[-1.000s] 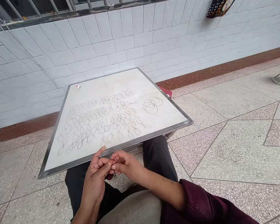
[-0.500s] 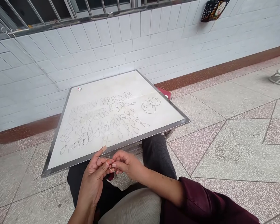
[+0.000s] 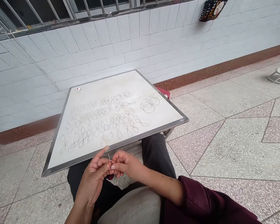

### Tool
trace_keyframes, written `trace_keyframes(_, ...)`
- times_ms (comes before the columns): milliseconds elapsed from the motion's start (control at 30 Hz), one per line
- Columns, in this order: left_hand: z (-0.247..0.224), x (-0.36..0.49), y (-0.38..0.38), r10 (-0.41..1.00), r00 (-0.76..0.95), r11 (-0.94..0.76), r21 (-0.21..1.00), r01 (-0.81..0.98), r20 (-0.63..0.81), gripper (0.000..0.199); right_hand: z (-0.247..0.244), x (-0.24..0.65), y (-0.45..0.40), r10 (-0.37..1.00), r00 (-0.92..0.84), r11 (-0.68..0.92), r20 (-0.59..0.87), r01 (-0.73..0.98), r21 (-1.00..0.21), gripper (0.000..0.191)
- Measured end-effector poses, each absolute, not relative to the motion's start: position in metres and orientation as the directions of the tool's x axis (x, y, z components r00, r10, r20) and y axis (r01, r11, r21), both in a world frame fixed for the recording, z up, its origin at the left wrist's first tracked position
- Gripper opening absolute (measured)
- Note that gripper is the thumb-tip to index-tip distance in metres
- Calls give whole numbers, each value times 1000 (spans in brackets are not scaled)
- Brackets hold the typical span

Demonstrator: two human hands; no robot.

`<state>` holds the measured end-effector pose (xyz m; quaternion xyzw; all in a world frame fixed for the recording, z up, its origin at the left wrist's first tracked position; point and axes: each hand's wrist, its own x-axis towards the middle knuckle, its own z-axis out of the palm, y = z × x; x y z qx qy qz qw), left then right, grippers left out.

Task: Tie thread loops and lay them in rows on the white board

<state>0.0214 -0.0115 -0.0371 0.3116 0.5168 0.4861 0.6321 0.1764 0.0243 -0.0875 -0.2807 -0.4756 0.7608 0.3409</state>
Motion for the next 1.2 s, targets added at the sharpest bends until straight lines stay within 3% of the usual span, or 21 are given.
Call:
trace_keyframes(300, -37, 22, -10, 925, -39, 339, 868, -362, -378, 68, -89, 177, 23, 786, -617, -259, -48, -258, -931, 39)
trace_keyframes(400, -38, 22, -9, 930, -94, 299, 882, -366, -354, 70, -89, 177, 21, 803, -595, -164, 32, -272, -948, 48)
trace_keyframes(667, -47, 22, -10, 929, -186, 251, 915, -317, -319, 66, -88, 175, 17, 856, -516, 24, 27, -12, -1000, 45)
trace_keyframes(800, -52, 21, -7, 924, -239, 219, 926, -307, -297, 61, -90, 174, 19, 864, -502, -76, -24, -83, -994, 35)
trace_keyframes(1000, -54, 23, -7, 913, -258, 219, 914, -341, -315, 63, -92, 172, 21, 814, -563, -364, -144, -300, -882, 40)
trace_keyframes(1200, -57, 25, -5, 927, -232, 206, 920, -334, -293, 63, -97, 169, 18, 842, -525, -327, -128, -307, -894, 44)
